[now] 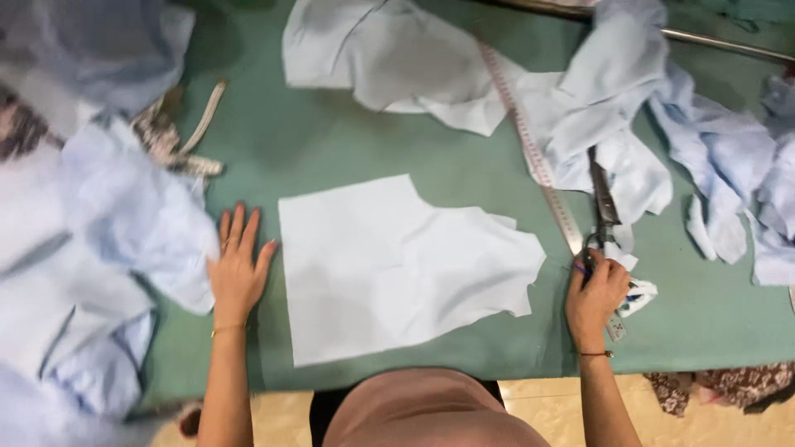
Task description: The person uses a ruler and a blue pen to draw straight lines and curves on a white paper pattern placed on a green table. They repeatedly reposition the ruler to measure and mark different sections of the pattern, including the neckline and side seams, while fabric and scissors remain nearby.
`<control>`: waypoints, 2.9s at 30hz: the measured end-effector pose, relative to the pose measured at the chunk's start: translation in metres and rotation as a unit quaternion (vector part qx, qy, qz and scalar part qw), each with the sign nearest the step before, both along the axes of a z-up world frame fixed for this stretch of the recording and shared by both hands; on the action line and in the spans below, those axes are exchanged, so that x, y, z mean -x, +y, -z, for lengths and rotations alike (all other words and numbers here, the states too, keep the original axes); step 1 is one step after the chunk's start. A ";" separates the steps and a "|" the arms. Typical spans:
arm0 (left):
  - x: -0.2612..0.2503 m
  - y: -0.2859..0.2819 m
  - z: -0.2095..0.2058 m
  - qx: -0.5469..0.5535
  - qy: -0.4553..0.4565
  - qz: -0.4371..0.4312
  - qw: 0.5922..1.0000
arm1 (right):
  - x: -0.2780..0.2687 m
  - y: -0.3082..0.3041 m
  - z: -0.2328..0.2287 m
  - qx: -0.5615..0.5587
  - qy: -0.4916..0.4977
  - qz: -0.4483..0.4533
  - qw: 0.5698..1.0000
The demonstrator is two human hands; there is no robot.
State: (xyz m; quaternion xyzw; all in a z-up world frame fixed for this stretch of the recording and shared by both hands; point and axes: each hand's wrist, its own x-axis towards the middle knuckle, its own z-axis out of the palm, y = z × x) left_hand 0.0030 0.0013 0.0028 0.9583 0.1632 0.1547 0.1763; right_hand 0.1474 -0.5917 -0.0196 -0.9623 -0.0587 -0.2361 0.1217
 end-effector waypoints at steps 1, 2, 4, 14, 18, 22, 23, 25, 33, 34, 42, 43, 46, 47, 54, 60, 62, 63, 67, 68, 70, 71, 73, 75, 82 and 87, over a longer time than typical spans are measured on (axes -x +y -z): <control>-0.005 0.004 0.000 -0.003 -0.005 0.014 1.000 | 0.002 0.003 -0.002 -0.003 -0.005 0.014 1.000; -0.009 0.008 0.001 0.033 -0.020 0.017 0.999 | 0.001 0.006 -0.005 0.004 -0.003 0.021 1.000; -0.020 0.020 0.007 0.067 -0.038 0.029 0.997 | 0.001 0.011 -0.010 0.007 -0.006 0.036 0.999; -0.093 0.055 0.035 0.100 -0.069 -0.060 0.991 | -0.006 0.025 -0.020 -0.020 0.025 0.046 0.998; -0.117 0.037 0.031 0.152 -0.067 -0.079 0.983 | -0.015 0.045 -0.032 -0.024 0.026 0.030 0.999; -0.126 0.015 0.014 0.105 -0.047 -0.006 0.993 | -0.028 0.062 -0.038 -0.026 0.034 0.016 0.999; -0.126 0.010 0.011 0.070 -0.044 -0.013 0.996 | -0.032 0.067 -0.042 -0.029 0.034 0.006 0.999; -0.126 0.007 0.003 0.036 -0.036 -0.021 0.998 | -0.042 0.074 -0.049 -0.031 0.038 -0.004 0.999; -0.128 0.079 0.015 -0.031 -0.056 0.030 0.998 | -0.076 0.075 -0.055 -0.017 0.076 -0.030 0.997; -0.130 0.091 0.018 -0.031 -0.055 0.030 0.998 | -0.078 0.071 -0.051 -0.017 0.076 -0.030 0.996; -0.147 0.119 0.030 0.002 -0.110 -0.008 0.994 | -0.104 0.054 -0.049 -0.086 0.166 -0.008 0.982; -0.144 0.114 0.030 0.001 -0.110 -0.009 0.994 | -0.104 0.055 -0.050 -0.087 0.166 -0.009 0.982; -0.142 0.087 0.021 0.103 -0.156 -0.027 0.982 | -0.106 0.056 -0.048 -0.115 0.182 -0.019 0.976; -0.142 0.070 0.010 0.103 -0.159 -0.024 0.982 | -0.108 0.052 -0.043 -0.122 0.188 -0.020 0.974; -0.144 -0.025 -0.041 0.094 -0.141 0.014 0.985 | -0.107 0.073 -0.057 -0.073 0.141 -0.089 0.983; -0.145 0.010 -0.015 -0.052 -0.102 -0.005 0.993 | -0.114 0.048 -0.028 -0.172 0.277 -0.015 0.945; -0.137 0.037 0.004 -0.076 -0.085 -0.033 0.993 | -0.119 0.041 -0.030 -0.214 0.271 -0.020 0.938; -0.135 0.050 0.013 -0.099 -0.068 -0.060 0.991 | -0.122 0.038 -0.031 -0.256 0.265 -0.023 0.929; -0.114 0.053 -0.005 -0.086 -0.069 -0.101 0.989 | -0.119 0.044 -0.061 -0.342 0.238 -0.034 0.909; -0.111 0.046 -0.013 -0.084 -0.092 -0.100 0.987 | -0.121 0.040 -0.056 -0.415 0.231 -0.041 0.879; -0.110 0.021 -0.035 -0.082 -0.114 -0.098 0.985 | -0.122 0.044 -0.059 -0.486 0.223 -0.046 0.844; -0.112 0.004 -0.049 -0.055 -0.122 -0.073 0.988 | -0.121 0.052 -0.068 -0.564 0.217 -0.068 0.794; -0.114 -0.029 -0.064 -0.029 -0.127 -0.048 0.990 | -0.115 0.082 -0.098 -0.639 0.210 -0.088 0.735; -0.115 -0.064 -0.060 0.241 -0.129 0.129 0.953 | -0.105 0.121 -0.141 -0.703 0.199 -0.163 0.663; -0.096 -0.108 -0.074 0.692 0.009 0.415 0.590 | -0.078 0.182 -0.131 -0.740 0.228 -0.215 0.595; -0.068 -0.096 -0.038 0.934 -0.057 0.079 0.343 | -0.060 0.209 -0.102 -0.762 0.240 -0.176 0.575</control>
